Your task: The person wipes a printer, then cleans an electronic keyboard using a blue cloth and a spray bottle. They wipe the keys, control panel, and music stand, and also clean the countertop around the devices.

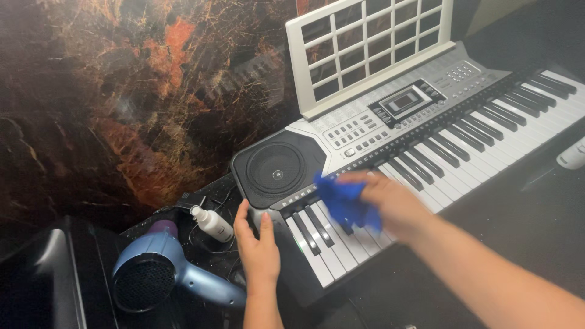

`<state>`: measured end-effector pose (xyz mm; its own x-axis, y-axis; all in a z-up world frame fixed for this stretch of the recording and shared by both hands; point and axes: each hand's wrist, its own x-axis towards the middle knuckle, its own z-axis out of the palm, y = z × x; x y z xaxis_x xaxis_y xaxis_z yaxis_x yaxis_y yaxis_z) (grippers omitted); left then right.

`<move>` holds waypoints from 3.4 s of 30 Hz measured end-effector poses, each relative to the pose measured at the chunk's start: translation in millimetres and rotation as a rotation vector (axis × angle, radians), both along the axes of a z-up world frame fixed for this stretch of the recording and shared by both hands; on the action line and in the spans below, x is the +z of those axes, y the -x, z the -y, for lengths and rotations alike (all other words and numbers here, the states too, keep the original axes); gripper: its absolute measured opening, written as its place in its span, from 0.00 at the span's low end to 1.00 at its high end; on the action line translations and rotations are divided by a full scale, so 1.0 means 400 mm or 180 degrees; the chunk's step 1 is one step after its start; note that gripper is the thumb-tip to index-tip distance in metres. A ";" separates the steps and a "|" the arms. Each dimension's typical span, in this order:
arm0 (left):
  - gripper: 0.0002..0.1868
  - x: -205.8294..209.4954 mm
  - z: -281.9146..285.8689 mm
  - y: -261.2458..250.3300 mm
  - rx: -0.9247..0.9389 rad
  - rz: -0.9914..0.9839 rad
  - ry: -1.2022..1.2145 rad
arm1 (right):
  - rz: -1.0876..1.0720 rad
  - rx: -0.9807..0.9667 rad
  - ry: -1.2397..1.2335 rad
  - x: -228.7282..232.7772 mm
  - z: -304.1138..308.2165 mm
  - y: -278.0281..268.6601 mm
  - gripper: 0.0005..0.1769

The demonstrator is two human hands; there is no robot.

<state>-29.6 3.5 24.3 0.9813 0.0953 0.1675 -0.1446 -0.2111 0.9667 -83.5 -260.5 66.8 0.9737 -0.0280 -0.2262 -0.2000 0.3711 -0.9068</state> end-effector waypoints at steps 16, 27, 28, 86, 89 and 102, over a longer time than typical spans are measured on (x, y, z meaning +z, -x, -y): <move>0.28 -0.070 0.026 -0.003 0.0115 0.0511 -0.0481 | 0.1387 0.1086 0.4564 -0.052 -0.273 -0.044 0.50; 0.30 -0.062 0.026 0.011 0.0208 0.0037 -0.0325 | 0.2089 0.1719 0.4433 -0.026 0.030 -0.137 0.22; 0.30 -0.059 0.027 0.013 0.0214 0.0063 -0.0333 | 0.1752 0.1629 0.4578 -0.017 0.090 -0.142 0.21; 0.39 -0.162 0.683 -0.041 0.0589 0.1138 -0.2726 | 0.1437 0.1045 0.5314 0.048 1.230 -0.246 0.10; 0.39 -0.173 0.702 -0.058 0.0613 0.0963 -0.2796 | 0.2265 0.0938 0.5828 0.036 1.386 -0.246 0.08; 0.33 0.058 0.818 0.101 0.0340 0.1011 -0.2073 | -0.0597 0.0012 0.6269 -0.024 1.633 -0.173 0.13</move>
